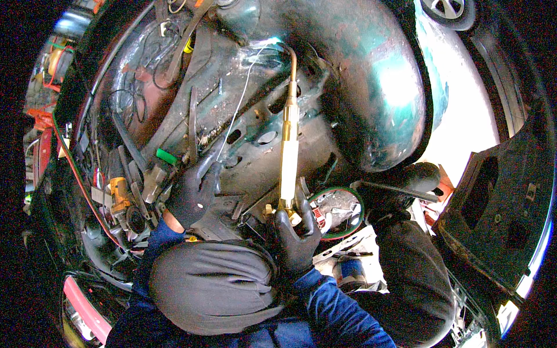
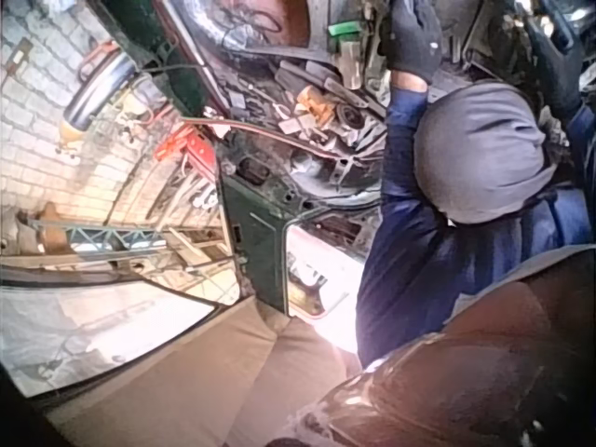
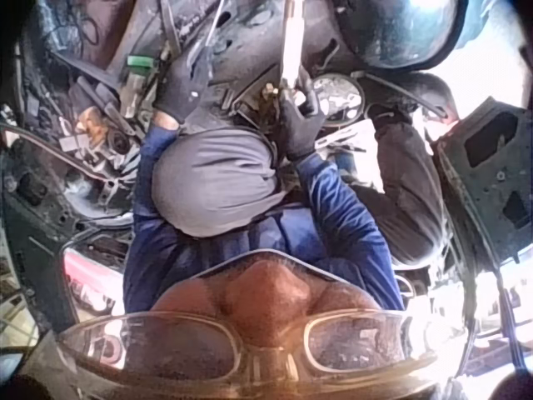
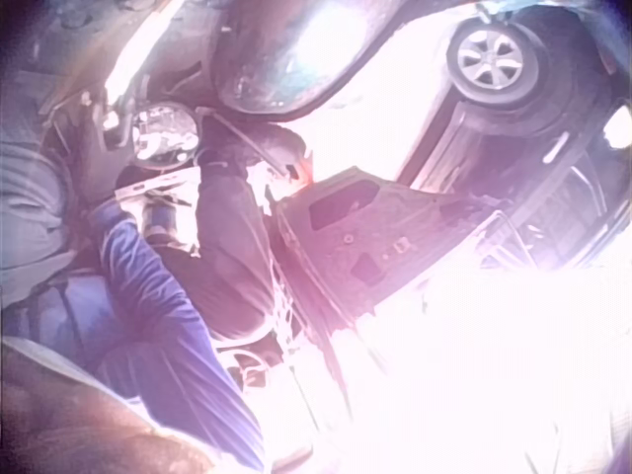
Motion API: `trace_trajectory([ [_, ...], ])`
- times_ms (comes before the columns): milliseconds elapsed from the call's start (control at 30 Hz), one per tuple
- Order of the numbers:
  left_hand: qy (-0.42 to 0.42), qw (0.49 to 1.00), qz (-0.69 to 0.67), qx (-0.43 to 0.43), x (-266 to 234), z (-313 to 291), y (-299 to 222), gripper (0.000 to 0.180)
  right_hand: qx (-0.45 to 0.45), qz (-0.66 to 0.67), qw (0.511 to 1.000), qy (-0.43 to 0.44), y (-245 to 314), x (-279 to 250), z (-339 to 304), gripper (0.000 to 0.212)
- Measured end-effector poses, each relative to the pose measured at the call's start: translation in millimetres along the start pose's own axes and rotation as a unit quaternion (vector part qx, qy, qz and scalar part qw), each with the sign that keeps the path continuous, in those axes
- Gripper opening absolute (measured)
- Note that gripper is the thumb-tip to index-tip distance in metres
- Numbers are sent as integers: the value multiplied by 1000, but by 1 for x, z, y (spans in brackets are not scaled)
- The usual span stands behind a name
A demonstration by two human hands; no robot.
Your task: The person uses a handheld welding torch to weld seams on a car's inner frame while feeding welding wire. They repeatedly reposition the torch and wire, occasionally using a hammer to tap the welded area. The work occurs under the open hood of a car in a workshop.
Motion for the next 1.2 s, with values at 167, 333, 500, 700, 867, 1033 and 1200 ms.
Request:
trace_trajectory([
  [167,25,995,20,-91,-3,0,-6,53,-1,-4,1000,-5,1,1,0,56],
  [333,6,998,45,-42,-2,0,0,49,30,10,999,-5,9,3,0,57],
  [500,5,999,29,-12,-1,3,-2,47,19,20,999,-24,11,6,2,58],
  [700,-7,999,31,15,1,1,-3,45,32,21,999,-18,1,2,1,59],
  [867,9,999,26,-36,-2,1,-5,47,31,20,999,-16,2,4,2,57],
  [1033,10,999,20,-30,-2,2,-10,46,40,16,999,-10,2,2,1,56],
  [1200,-4,1000,25,14,0,2,-4,44,29,6,999,-17,-2,2,3,58],
])
Point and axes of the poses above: each hand's wrist, its own z-axis towards the middle knuckle, its own x-axis out of the palm, y = z × x, the point moved 2 cm from there along z, towards the middle knuckle, and after that the axes turned 10 degrees about -z, right-handed, at the moved point
